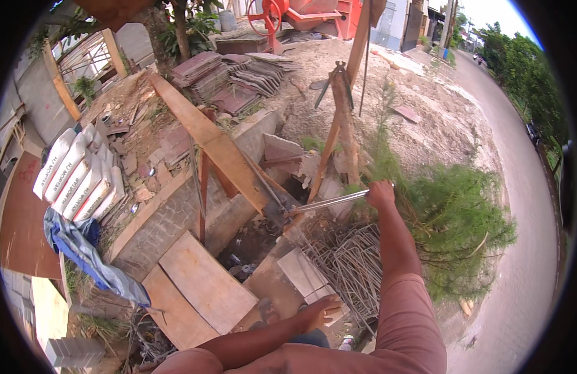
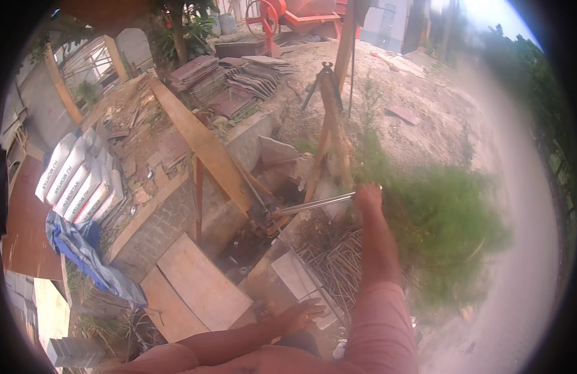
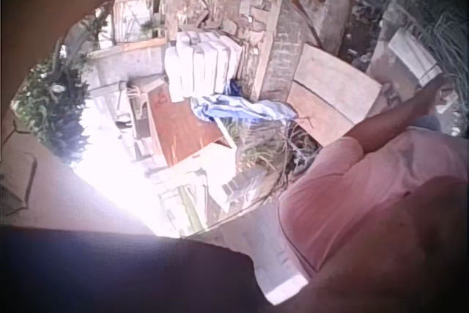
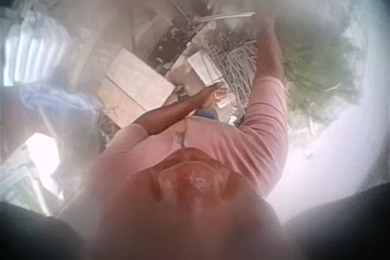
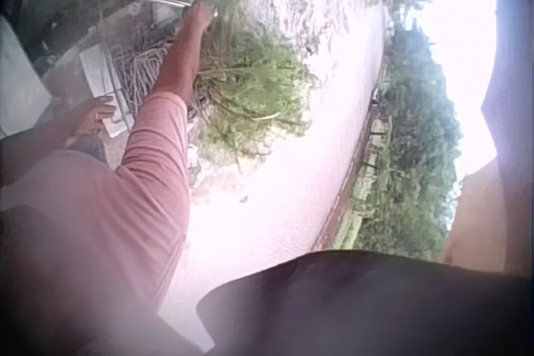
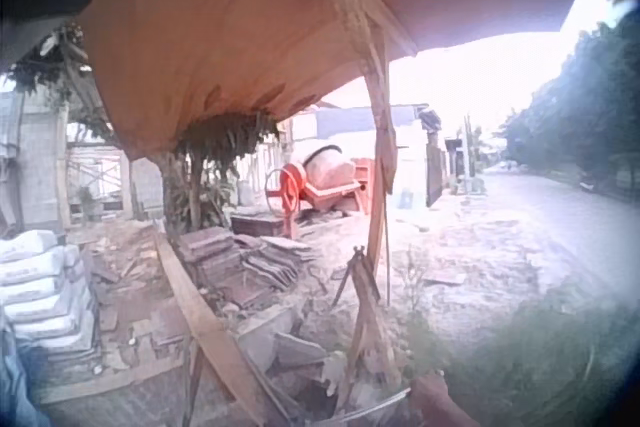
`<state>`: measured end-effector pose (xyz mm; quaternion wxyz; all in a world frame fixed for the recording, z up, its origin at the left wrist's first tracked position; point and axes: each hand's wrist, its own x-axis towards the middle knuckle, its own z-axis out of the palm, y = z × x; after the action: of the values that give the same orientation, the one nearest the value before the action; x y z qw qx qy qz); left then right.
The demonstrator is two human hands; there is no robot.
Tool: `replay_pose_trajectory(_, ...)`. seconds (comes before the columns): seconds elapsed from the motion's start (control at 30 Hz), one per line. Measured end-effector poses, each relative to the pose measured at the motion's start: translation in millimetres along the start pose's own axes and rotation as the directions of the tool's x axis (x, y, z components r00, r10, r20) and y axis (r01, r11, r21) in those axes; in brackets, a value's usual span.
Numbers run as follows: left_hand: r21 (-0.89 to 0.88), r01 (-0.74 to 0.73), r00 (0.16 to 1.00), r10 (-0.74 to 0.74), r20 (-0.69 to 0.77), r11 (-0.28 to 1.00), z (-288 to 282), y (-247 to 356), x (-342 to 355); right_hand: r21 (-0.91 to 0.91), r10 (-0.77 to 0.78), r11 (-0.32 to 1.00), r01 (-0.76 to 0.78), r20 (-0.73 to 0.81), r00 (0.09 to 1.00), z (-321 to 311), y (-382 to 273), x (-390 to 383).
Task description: The person repeatedly bends thin metal rods using a manual bending jig. They place each rod into the jig, apply force with both hands to bend it, and then remove the bent piece. The process is repeated continuously throughout the clip.
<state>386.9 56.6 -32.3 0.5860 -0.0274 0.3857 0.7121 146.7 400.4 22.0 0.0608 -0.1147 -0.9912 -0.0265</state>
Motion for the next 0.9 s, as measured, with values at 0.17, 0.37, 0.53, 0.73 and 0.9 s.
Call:
replay_pose_trajectory(0.17, 0.076, -0.062, 0.981, 0.047, 0.187, 0.995, 40.2, -2.1, -3.9, -0.023, 0.03, 0.999, -0.032, -0.086, 0.996, -1.0, 10.4, -7.5)
replay_pose_trajectory(0.37, 0.048, -0.074, 0.997, 0.076, -0.023, 0.996, 45.0, -17.9, -22.7, 0.006, 0.09, 0.996, -0.09, -0.091, 0.992, -27.9, -6.3, -36.5)
replay_pose_trajectory(0.53, 0.308, -0.204, 0.975, 0.223, -0.026, 0.929, 6.7, -47.5, -43.5, -0.034, 0.173, 0.983, -0.18, -0.149, 0.974, -35.1, -13.6, -83.7)
replay_pose_trajectory(0.73, 0.003, -0.07, 0.996, 0.07, -0.063, 0.998, 18.4, -131.0, -109.9, -0.037, 0.237, 0.965, -0.258, -0.283, 0.929, -45.3, -24.5, -134.4)
replay_pose_trajectory(0.9, -0.071, 0.056, 0.995, -0.062, -0.076, 0.996, -37.9, -184.7, -188.9, -0.032, 0.277, 0.954, -0.298, -0.287, 0.917, -56.4, -47.6, -177.8)
